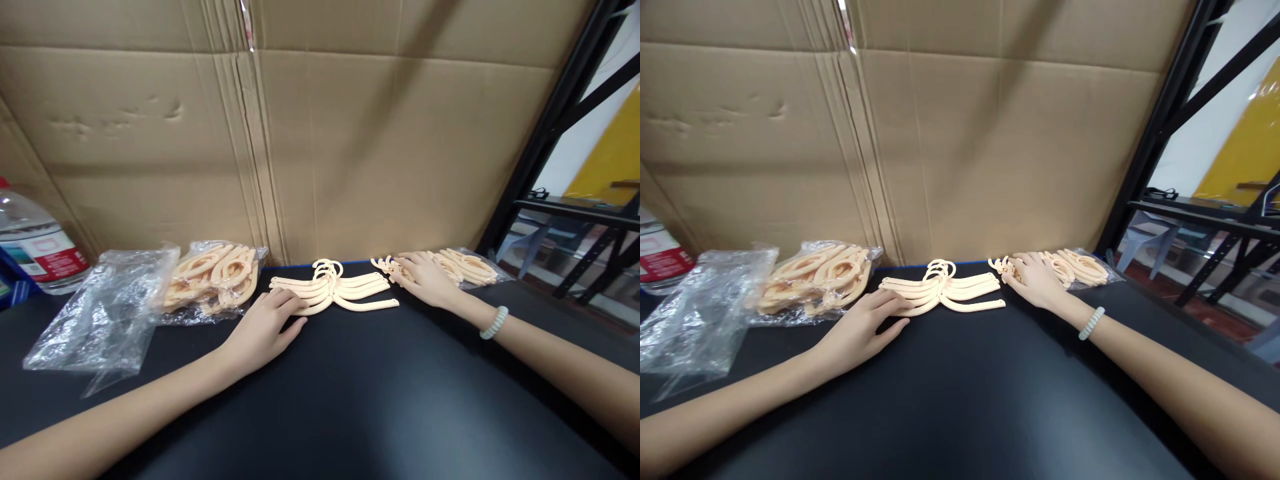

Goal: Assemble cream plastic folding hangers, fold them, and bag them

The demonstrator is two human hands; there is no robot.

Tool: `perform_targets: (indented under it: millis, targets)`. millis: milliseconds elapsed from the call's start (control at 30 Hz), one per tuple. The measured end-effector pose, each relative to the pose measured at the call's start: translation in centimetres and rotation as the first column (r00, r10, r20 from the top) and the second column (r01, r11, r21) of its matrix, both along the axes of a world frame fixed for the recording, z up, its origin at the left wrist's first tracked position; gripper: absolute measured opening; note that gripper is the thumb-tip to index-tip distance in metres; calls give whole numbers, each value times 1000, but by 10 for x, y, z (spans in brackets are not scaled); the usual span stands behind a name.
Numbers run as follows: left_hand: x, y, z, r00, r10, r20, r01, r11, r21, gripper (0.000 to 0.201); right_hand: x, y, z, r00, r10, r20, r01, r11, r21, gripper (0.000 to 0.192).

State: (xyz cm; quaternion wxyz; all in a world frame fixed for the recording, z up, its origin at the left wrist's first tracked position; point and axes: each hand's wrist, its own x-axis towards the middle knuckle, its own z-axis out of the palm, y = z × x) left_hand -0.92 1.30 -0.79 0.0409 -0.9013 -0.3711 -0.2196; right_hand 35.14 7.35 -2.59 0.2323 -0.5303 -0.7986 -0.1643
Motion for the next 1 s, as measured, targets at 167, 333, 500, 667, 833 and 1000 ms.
perform_targets:
  millis: [167, 333, 500, 667, 833, 1000]
  targets:
    - [2, 0, -1, 999, -6, 32, 6, 1000, -7, 17, -7, 5, -3, 995, -89, -43, 90, 996, 14, 34]
    - [4, 0, -4, 996, -37, 78, 39, 999, -28, 18, -16, 6, -2, 986, -142, -86, 143, 990, 9, 21]
    - [2, 3, -5, 991, -39, 125, 43, 999, -31, 17, -21, 4, 1, 981, -170, -93, 170, 985, -12, 16]
    - [3, 3, -6, 986, -43, 163, 46, 999, -15, 20, -23, 3, 6, 980, -191, -61, 188, 981, -41, 20]
    - [4, 2, -4, 980, -38, 196, 40, 999, -8, 23, -25, 4, 9, 985, -156, -74, 148, 984, -102, 18]
    - [4, -2, 0, 963, -33, 268, 31, 999, 14, 24, -20, 7, 20, 977, -85, -194, 54, 985, -162, 23]
